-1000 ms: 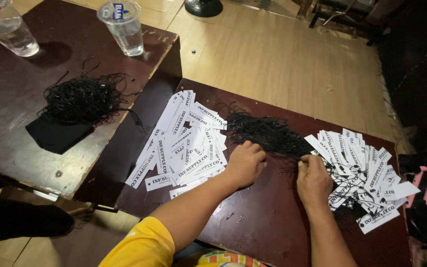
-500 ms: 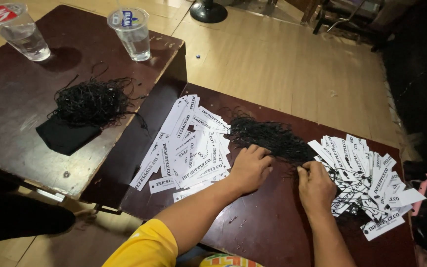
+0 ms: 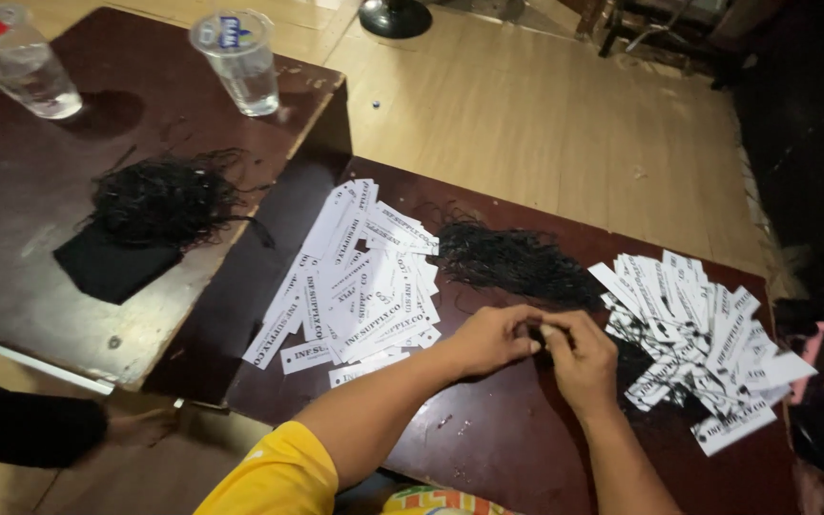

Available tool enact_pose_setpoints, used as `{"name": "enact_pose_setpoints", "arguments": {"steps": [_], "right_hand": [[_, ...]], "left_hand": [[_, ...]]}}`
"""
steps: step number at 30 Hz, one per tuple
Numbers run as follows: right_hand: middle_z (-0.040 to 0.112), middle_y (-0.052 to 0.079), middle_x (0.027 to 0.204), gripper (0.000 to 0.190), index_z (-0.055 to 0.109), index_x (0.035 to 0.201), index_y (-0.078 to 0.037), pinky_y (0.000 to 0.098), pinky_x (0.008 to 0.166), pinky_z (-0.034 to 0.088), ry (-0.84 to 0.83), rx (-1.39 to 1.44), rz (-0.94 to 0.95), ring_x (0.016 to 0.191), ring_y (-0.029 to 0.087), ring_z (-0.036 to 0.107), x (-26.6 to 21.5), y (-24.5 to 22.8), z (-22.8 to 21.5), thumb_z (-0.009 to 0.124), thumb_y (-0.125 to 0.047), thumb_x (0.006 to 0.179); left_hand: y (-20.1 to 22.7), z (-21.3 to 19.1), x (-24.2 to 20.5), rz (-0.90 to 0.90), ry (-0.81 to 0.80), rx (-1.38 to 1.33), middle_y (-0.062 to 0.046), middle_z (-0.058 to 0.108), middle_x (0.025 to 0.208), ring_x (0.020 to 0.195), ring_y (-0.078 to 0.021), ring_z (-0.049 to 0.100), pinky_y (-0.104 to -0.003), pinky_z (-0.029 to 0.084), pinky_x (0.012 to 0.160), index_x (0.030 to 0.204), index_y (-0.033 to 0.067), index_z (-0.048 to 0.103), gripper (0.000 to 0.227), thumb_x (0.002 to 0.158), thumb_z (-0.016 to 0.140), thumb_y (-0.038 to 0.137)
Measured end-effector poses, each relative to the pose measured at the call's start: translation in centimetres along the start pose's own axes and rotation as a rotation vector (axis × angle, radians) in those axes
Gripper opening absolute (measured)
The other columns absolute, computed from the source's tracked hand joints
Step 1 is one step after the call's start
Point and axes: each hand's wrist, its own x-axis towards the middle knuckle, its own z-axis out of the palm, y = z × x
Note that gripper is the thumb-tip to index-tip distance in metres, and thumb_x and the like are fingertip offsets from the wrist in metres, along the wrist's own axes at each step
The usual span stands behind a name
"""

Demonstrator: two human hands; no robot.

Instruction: Attaching paper brand labels to black strings by hand for garment tagging.

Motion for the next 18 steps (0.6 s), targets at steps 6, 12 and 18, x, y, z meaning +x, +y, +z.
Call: {"name": "enact_pose_setpoints", "arguments": {"steps": [6, 12, 18], "right_hand": [[0.074, 0.012, 0.081, 0.009, 0.071, 0.102, -0.001, 0.0373, 0.068, 0.055, 0.145, 0.095, 0.183, 0.065, 0.023, 0.071, -0.9, 4.7, -0.5, 0.066, 0.002, 0.095], [0.070, 0.015, 0.079, 0.010, 0.072, 0.103, 0.003, 0.0358, 0.064, 0.052, 0.219, 0.137, 0.234, 0.062, 0.019, 0.063, -0.8, 5.2, -0.9, 0.067, 0.004, 0.095], [0.068, 0.015, 0.079, 0.011, 0.072, 0.107, 0.004, 0.0350, 0.062, 0.051, 0.292, 0.107, 0.241, 0.061, 0.019, 0.061, -0.4, 4.5, -1.7, 0.067, 0.005, 0.097]], "left_hand": [[-0.6, -1.1, 1.0, 0.104, 0.247, 0.210, -0.007, 0.078, 0.091, 0.094, -0.0299, 0.075, -0.039, 0.059, 0.081, 0.099, 0.0163, 0.075, 0.013, 0.090, 0.074, 0.025], [-0.9, -3.2, 1.3, 0.085, 0.485, 0.252, -0.005, 0.076, 0.086, 0.090, -0.0289, 0.075, -0.038, 0.058, 0.082, 0.092, 0.0168, 0.075, 0.004, 0.091, 0.073, 0.021], [-0.5, -5.1, 1.2, 0.045, 0.585, 0.296, -0.007, 0.074, 0.087, 0.090, -0.0300, 0.073, -0.041, 0.057, 0.081, 0.094, 0.0172, 0.074, 0.006, 0.092, 0.072, 0.023]]}}
